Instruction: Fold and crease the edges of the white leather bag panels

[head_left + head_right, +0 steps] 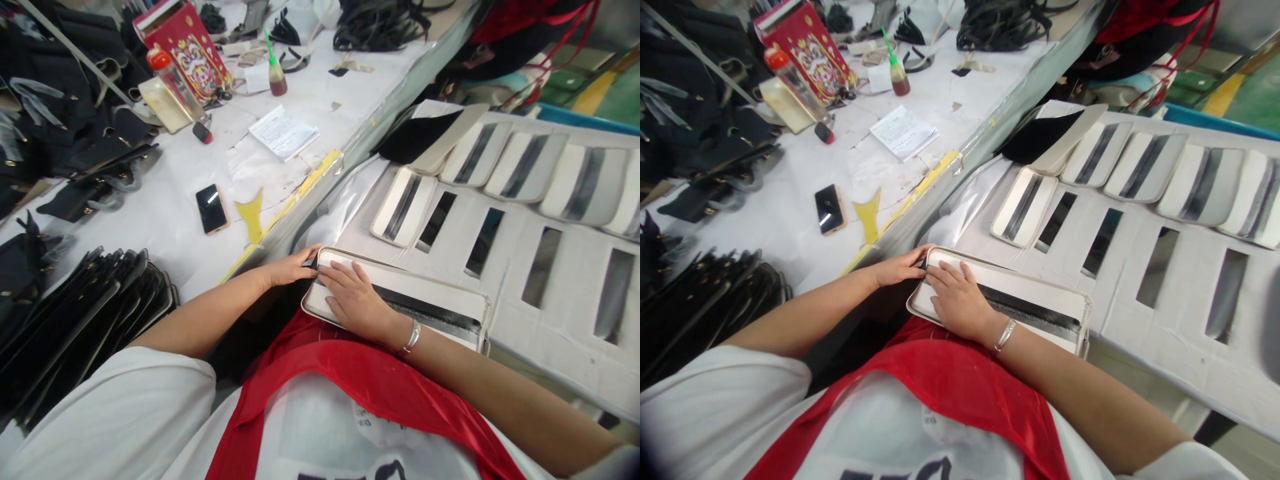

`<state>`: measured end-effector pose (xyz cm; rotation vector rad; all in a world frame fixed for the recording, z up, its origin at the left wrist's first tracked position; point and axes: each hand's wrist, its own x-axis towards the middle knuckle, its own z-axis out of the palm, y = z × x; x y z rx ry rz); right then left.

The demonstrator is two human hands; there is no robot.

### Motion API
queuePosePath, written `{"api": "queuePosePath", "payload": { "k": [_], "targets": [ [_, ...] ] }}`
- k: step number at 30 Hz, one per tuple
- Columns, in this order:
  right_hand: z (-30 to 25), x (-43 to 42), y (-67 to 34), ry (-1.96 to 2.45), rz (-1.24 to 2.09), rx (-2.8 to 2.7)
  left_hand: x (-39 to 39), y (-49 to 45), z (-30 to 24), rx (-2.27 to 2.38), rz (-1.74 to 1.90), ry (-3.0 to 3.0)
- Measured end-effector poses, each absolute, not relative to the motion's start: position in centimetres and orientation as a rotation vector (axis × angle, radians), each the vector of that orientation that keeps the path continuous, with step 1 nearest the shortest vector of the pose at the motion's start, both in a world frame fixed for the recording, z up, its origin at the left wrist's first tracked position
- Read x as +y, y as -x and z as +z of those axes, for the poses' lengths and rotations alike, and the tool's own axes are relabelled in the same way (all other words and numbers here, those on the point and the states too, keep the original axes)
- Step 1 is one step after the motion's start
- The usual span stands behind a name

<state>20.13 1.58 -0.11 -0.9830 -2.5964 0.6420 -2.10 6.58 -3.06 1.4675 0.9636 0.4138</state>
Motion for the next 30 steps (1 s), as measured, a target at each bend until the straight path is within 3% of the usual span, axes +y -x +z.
{"api": "queuePosePath", "payload": {
  "k": [7,16,24,30],
  "targets": [
    [1.5,2.9,-24.8,1.1,0.873,-2.022,5.9,1.7,-2.0,0.988,0.45,-1.318],
    [2.5,4.1,-33.0,1.582,0.333,-2.306,4.9,0.1,-0.4,1.231,0.346,-1.504],
    [2.1,4.8,-33.2,1.726,0.534,-2.401,5.0,-0.1,0.9,1.377,0.17,-1.76],
    [2.8,7.2,-33.4,1.73,0.761,-2.509,5.4,-1.6,3.1,1.371,-0.021,-2.372]
  ]
}}
